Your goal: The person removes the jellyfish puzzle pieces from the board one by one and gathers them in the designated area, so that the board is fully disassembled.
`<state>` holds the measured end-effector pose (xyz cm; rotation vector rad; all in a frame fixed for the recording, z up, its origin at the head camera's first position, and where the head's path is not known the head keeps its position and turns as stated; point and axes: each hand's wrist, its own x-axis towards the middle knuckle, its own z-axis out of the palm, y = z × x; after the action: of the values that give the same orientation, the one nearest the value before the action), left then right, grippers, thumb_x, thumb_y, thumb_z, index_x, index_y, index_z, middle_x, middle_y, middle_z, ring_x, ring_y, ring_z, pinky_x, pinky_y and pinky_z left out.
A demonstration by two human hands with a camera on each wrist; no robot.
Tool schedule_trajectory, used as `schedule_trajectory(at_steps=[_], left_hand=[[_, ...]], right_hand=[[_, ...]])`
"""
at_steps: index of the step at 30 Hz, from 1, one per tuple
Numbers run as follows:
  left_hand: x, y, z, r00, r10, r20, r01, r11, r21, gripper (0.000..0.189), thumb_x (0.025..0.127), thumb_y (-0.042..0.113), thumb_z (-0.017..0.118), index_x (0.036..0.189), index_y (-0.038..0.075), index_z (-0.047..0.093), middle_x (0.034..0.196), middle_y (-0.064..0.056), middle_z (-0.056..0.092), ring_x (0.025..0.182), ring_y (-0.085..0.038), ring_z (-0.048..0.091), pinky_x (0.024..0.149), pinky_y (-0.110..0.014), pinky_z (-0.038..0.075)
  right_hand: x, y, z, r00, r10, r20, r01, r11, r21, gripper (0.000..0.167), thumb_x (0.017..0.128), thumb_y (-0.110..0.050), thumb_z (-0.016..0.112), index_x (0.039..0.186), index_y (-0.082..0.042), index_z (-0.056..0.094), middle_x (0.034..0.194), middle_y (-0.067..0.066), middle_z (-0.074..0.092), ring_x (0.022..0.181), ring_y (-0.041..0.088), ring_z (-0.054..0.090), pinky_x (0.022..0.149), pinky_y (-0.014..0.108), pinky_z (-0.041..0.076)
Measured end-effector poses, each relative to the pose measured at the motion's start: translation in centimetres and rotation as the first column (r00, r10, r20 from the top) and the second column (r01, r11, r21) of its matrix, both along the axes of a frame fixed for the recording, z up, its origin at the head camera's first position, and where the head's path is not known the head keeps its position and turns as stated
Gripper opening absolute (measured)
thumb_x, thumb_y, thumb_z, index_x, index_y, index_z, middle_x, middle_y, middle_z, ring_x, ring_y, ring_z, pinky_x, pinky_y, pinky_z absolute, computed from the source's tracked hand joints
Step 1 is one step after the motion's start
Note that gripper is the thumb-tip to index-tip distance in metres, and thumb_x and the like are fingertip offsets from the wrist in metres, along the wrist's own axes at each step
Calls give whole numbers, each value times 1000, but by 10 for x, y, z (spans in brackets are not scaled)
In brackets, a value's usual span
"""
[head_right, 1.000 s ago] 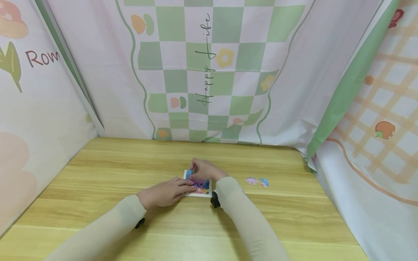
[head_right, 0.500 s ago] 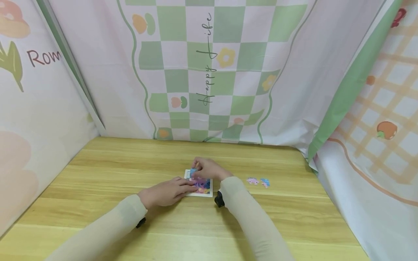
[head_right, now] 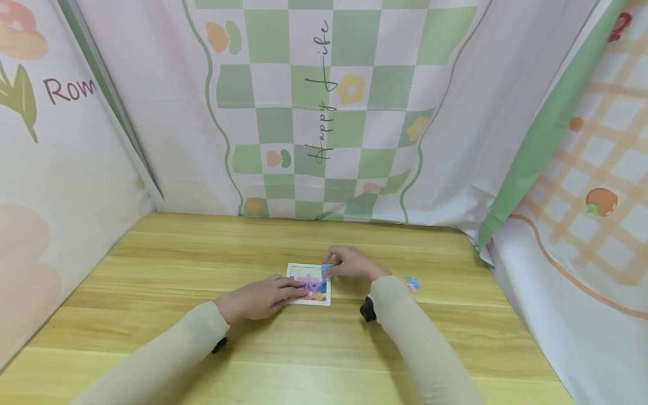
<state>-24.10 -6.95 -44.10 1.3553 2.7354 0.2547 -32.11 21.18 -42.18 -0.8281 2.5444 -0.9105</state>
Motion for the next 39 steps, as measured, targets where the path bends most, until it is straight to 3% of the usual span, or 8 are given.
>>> schedule_trajectory(at_steps=[8,10,14,17,23,27,39], left_hand=[[0,1,1,1000,-19,13,19,1000,25,41,108,17,45,149,19,50,150,-7,48,133,-29,46,111,-43,40],[1,1,1,1000,-22,14,21,999,31,41,108,16,46,149,18,50,150,-7,48,133,-29,46,111,-43,39],[1,1,1,1000,-30,3,30,999,24,41,108,17,46,149,18,50,151,-7,47,133,-29,46,111,-43,39],[2,0,1,1000,-30,-2,31,999,20,41,108,17,46,149,17,50,151,-8,47,133,-29,46,111,-43,39],[3,0,1,1000,-26,-4,26,1000,13,42,108,17,46,150,17,49,151,-7,47,134,-29,46,111,-43,39],[3,0,1,1000,-20,5,20,1000,16,42,109,17,45,150,18,49,152,-7,46,134,-30,45,112,-44,39],[1,-1,0,999,-31,-18,32,999,13,41,108,16,45,150,17,49,151,-7,47,133,-29,46,111,-42,39]], right_hand=[[11,32,6,993,-93,79,92,996,11,21,93,-15,73,110,-5,64,85,5,70,77,23,61,71,35,47],[14,41,8,991,-102,88,101,995,15,22,94,-16,72,111,-5,63,86,7,69,74,20,57,66,33,45],[18,58,9,980,-141,137,138,990,33,24,96,-18,70,114,-6,62,87,8,69,53,12,42,47,27,36],[20,70,8,968,-174,179,169,985,44,24,97,-18,69,116,-7,61,86,9,68,45,9,33,41,26,31],[23,85,9,948,-221,228,222,975,20,26,97,-14,68,118,-2,60,90,12,66,56,14,45,48,25,38],[24,89,9,948,-240,208,237,971,36,26,95,-14,69,116,-1,61,92,11,64,63,18,51,50,27,42],[20,93,5,939,-253,234,250,967,44,25,97,-14,67,117,1,63,94,10,66,62,16,49,52,25,43]])
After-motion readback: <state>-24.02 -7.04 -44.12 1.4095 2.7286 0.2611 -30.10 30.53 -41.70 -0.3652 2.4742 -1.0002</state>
